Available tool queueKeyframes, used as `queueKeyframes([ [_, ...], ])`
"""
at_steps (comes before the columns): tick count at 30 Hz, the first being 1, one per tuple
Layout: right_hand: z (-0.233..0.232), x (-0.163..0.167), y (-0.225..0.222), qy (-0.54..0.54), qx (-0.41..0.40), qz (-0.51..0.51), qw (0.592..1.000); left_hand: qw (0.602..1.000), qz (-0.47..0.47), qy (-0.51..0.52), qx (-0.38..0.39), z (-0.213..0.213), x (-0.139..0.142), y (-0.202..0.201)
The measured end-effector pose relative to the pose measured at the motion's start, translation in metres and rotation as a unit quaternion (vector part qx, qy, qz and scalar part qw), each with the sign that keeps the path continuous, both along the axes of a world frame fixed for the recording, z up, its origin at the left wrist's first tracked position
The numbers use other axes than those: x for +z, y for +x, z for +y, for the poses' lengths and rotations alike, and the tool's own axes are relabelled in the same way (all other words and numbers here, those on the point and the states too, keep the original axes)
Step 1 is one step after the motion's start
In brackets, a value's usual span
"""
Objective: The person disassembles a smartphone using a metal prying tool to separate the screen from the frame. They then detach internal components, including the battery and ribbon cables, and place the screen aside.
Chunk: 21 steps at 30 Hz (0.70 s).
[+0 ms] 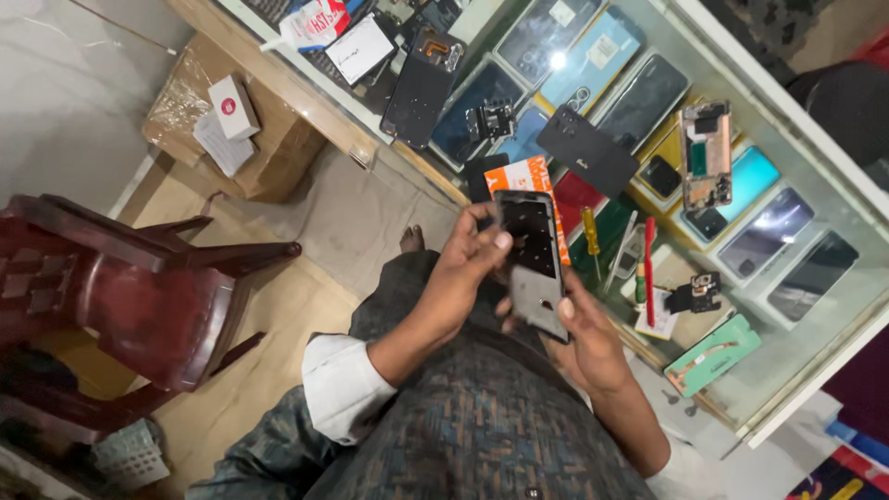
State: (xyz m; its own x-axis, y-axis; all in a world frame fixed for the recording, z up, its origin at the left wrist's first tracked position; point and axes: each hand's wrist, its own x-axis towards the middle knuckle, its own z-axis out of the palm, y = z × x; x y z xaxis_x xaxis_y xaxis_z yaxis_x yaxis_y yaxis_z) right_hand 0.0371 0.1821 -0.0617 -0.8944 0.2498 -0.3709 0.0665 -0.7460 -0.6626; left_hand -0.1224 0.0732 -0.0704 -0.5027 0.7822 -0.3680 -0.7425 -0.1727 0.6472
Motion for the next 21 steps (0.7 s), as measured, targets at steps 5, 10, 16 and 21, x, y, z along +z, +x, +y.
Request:
queueKeyframes([
  [5,-0.020,-0.004,-0.025,0.584,-0.107,-0.133,0.793,1.000,0.004,0.001,-0.025,-0.020,-0.018,-0.019],
  [10,-0.039,-0.001,-0.038,0.723,-0.111,-0.210,0.648,0.998,0.024,0.006,-0.054,-0.020,-0.043,-0.025],
  [16,-0.050,0.000,-0.033,0.514,-0.206,-0.151,0.819,0.996,0.024,-0.025,-0.083,-0.021,-0.049,-0.041],
  [21,-0.043,0.001,-0.011,0.192,-0.256,-0.139,0.937,0.990,-0.040,-0.016,-0.136,-0.028,-0.033,-0.056],
])
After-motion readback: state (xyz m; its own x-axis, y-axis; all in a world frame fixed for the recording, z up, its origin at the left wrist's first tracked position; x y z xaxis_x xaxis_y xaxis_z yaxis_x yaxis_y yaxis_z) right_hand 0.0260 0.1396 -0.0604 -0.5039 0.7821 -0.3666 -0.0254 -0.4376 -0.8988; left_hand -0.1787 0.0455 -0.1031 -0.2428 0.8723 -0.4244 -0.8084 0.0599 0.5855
